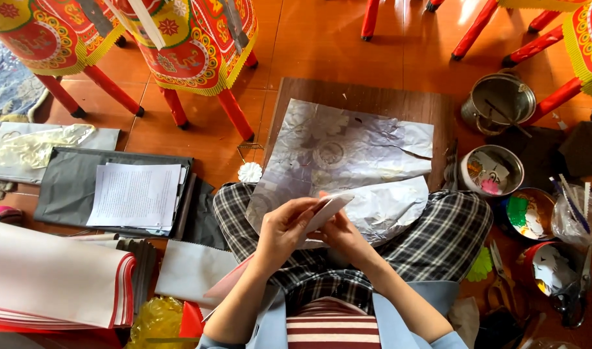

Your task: Fold and roll paper sheets to assemble decorative items

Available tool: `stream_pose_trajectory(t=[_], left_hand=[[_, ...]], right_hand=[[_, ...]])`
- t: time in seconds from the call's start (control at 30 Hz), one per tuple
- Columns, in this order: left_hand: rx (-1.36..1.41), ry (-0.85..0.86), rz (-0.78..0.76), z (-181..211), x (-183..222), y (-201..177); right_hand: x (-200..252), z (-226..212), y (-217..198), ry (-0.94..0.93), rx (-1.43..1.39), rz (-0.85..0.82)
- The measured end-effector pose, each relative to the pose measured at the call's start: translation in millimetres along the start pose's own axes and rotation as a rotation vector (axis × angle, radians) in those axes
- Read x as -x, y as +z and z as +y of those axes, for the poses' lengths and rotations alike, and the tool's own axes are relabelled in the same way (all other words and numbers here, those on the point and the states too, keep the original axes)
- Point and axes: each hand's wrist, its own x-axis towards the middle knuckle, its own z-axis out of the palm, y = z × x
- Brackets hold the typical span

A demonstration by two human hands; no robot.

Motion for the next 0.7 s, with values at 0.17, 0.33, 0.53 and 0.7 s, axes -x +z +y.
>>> stream_pose_trajectory(t=[0.17,0.33,0.53,0.7], left_hand=[[-0.005,-0.167,-0.045,-7,1,-3],[-0.471,-0.004,0.024,-13,1,2],[-0.697,0.107,0.064,-50,6,3],[-0.618,0.068,0.02,-38,7,8]], right_hand=[[-6,3,-4,-0.154,-0.303,-0.162],[3,-33,26,-0.159,0.071,-0.092],[4,-92,49,-0.408,0.916,0.196],[-11,-103,54,-0.703,1.339,0.315]])
